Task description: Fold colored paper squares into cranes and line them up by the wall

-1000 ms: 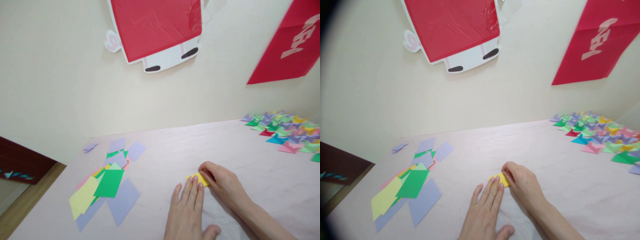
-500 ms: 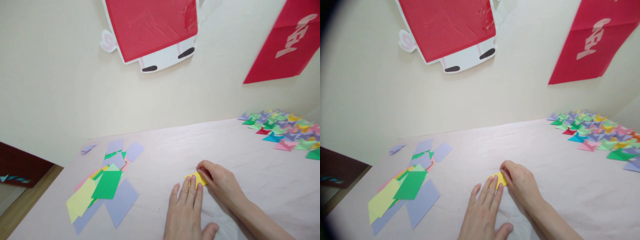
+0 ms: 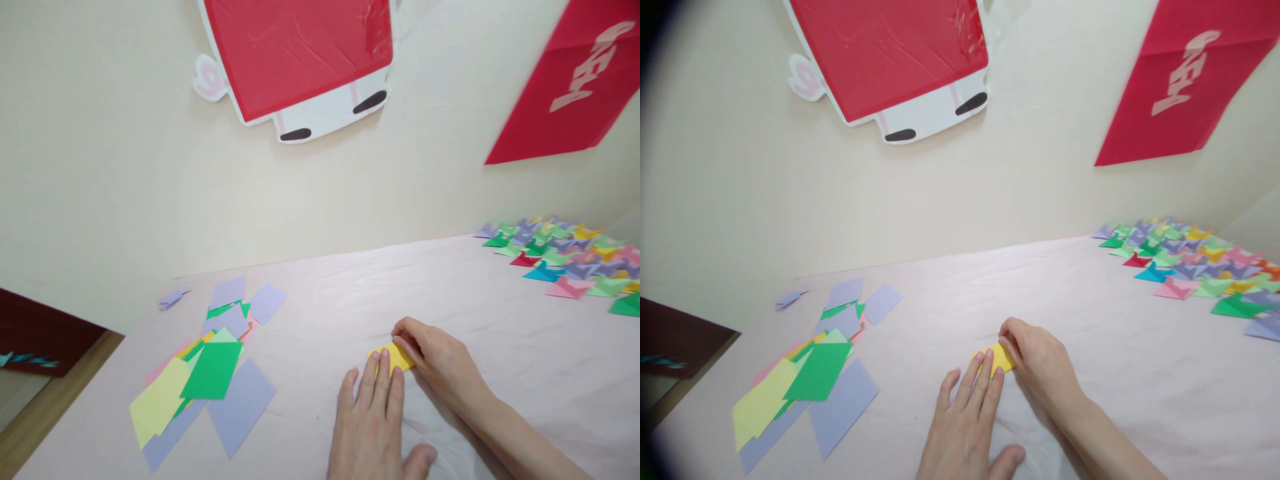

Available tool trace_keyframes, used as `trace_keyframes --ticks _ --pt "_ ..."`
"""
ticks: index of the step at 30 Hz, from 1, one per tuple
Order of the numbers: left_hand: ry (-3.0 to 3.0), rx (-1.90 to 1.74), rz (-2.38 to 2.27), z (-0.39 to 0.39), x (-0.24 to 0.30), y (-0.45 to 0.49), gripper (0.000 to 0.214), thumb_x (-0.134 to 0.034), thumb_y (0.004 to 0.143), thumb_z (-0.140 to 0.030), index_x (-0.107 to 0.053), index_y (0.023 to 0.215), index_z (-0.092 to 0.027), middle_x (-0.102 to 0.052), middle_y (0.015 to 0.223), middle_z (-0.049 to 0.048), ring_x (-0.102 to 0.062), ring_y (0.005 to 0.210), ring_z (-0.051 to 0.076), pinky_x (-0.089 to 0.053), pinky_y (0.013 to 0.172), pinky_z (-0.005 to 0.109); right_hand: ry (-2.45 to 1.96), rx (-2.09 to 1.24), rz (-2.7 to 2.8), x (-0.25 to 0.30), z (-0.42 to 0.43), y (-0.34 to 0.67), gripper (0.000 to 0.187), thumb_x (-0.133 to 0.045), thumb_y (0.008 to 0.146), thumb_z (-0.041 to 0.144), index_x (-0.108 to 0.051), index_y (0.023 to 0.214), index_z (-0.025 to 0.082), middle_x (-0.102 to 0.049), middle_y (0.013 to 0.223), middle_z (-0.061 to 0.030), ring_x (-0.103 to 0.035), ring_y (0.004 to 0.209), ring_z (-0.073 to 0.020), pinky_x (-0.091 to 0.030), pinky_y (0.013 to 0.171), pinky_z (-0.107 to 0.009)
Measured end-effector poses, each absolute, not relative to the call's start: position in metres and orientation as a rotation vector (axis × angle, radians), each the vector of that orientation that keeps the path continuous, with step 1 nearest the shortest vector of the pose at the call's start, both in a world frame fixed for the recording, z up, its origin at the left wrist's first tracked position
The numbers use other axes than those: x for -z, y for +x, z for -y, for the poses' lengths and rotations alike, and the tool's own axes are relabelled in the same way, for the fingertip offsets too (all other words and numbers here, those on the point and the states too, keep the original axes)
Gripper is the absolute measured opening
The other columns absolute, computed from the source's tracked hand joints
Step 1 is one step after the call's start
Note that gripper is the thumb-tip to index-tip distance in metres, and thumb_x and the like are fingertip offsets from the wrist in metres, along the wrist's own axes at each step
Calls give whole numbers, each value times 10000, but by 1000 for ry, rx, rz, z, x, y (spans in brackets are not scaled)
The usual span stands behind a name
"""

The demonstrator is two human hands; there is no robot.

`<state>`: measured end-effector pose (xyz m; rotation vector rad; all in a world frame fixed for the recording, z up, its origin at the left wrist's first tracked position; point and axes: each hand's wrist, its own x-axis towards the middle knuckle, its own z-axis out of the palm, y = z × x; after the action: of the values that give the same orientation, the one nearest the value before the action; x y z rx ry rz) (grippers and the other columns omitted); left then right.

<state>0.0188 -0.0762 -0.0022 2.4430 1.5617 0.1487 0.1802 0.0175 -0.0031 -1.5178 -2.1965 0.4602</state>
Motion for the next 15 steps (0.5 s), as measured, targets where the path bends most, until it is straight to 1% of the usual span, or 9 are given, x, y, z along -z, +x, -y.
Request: trace_keyframes --ticks 5,10,15 --pt "2518 -217 -1610 77 12 20 739 -346 922 -644 -329 1487 -168 -224 1548 119 -317 1418 306 -426 1037 552 -1438 -585 2138 2 -11 190 153 -427 923 319 -552 923 231 -667 740 -4 -628 672 -179 -457 647 -283" --pt "2609 -313 -1688 78 22 22 782 -314 901 -706 -391 1460 -165 -301 1534 115 -381 1385 292 -453 991 512 -1464 -591 2086 3 -9 190 137 -451 892 304 -559 943 237 -668 722 0 -630 664 -187 -460 628 -289" --pt "2699 -383 -1704 76 27 19 801 -255 901 -731 -419 1441 -162 -373 1511 116 -405 1367 265 -440 968 467 -1500 -608 2088 3 -11 187 127 -448 885 311 -546 925 242 -673 734 -2 -638 664 -192 -457 629 -294"
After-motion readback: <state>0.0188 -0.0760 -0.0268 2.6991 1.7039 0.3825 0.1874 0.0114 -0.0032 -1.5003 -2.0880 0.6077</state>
